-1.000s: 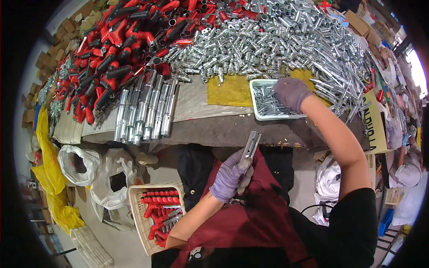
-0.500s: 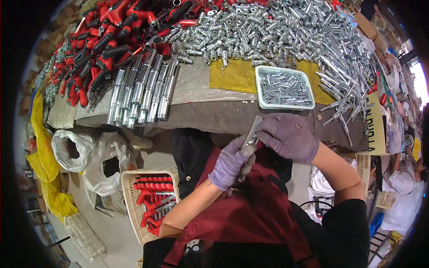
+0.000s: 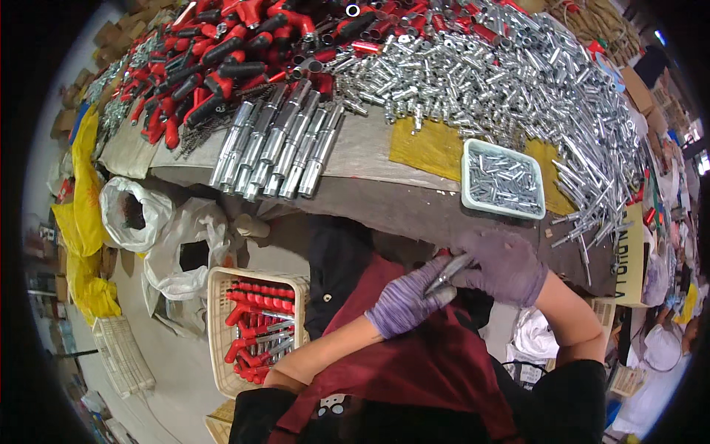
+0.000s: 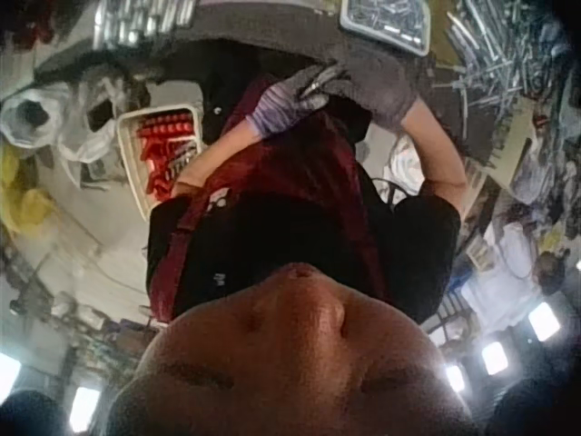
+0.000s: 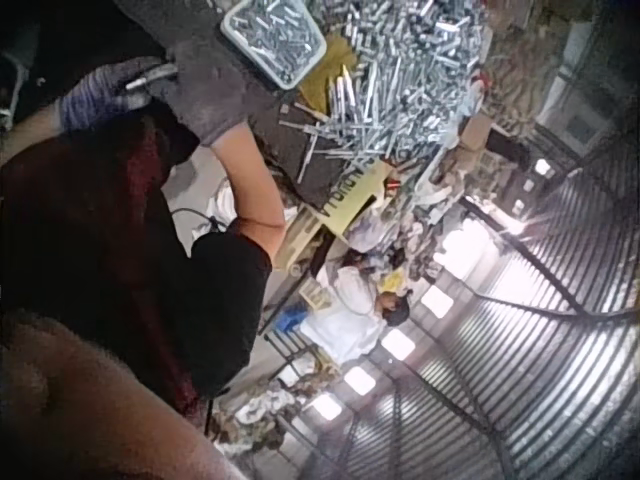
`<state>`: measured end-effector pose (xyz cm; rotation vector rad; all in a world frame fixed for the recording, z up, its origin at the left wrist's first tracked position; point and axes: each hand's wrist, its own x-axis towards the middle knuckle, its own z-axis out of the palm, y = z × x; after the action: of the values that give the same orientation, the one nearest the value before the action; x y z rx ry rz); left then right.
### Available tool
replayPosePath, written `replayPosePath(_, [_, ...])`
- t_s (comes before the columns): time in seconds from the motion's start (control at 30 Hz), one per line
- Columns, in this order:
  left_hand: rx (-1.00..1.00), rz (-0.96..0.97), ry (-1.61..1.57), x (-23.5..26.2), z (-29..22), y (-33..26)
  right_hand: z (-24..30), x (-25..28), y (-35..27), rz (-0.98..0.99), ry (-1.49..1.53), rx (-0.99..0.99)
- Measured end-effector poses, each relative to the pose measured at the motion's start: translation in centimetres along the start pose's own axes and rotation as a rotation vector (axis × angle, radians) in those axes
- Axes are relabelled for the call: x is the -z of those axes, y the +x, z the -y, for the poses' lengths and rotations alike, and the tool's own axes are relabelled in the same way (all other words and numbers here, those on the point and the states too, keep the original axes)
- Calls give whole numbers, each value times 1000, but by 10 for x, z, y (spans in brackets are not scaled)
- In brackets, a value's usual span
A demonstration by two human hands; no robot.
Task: Assembling mechanical components by joining metal tubes with handles and securing them with small screws.
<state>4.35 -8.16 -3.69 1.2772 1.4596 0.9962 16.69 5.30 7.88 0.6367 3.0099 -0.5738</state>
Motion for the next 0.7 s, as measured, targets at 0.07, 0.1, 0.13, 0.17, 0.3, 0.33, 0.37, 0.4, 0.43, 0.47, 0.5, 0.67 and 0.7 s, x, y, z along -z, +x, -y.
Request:
replayPosePath(0.07, [-109,39,-4,-8,22,-8,-5,-1,-2,286,78,-33])
replayPosePath(0.1, [-219,93,-9,-9,24,-11,-9,-1,0,286,71,-23])
replayPosePath(0.13, [-304,99,-190,-13,22,-17,-11,0,2,378,171,1])
replayPosePath(0.17, [-308,89,-189,-14,25,-18,-14,0,3,470,269,22])
replayPosePath(0.3, [-79,157,-496,-6,29,-13,-6,-13,11,166,240,30])
replayPosePath(0.33, [-3,178,-545,-1,27,-10,-1,-15,16,167,235,39])
replayPosePath(0.37, [73,201,-593,3,26,-8,3,-17,20,109,214,76])
replayPosePath(0.4, [68,195,-592,7,26,-7,7,-19,23,52,194,113])
replayPosePath(0.43, [32,207,-701,10,26,-8,11,-19,26,51,188,119])
replayPosePath(0.47, [-1,219,-811,14,24,-8,14,-21,28,23,163,139])
replayPosePath(0.5, [-6,215,-812,14,19,-10,17,-22,30,-5,136,159])
replayPosePath(0.67, [-35,195,-886,25,29,-10,19,-28,41,19,177,165])
replayPosePath(0.7, [-39,188,-890,27,31,-10,21,-27,45,39,173,158])
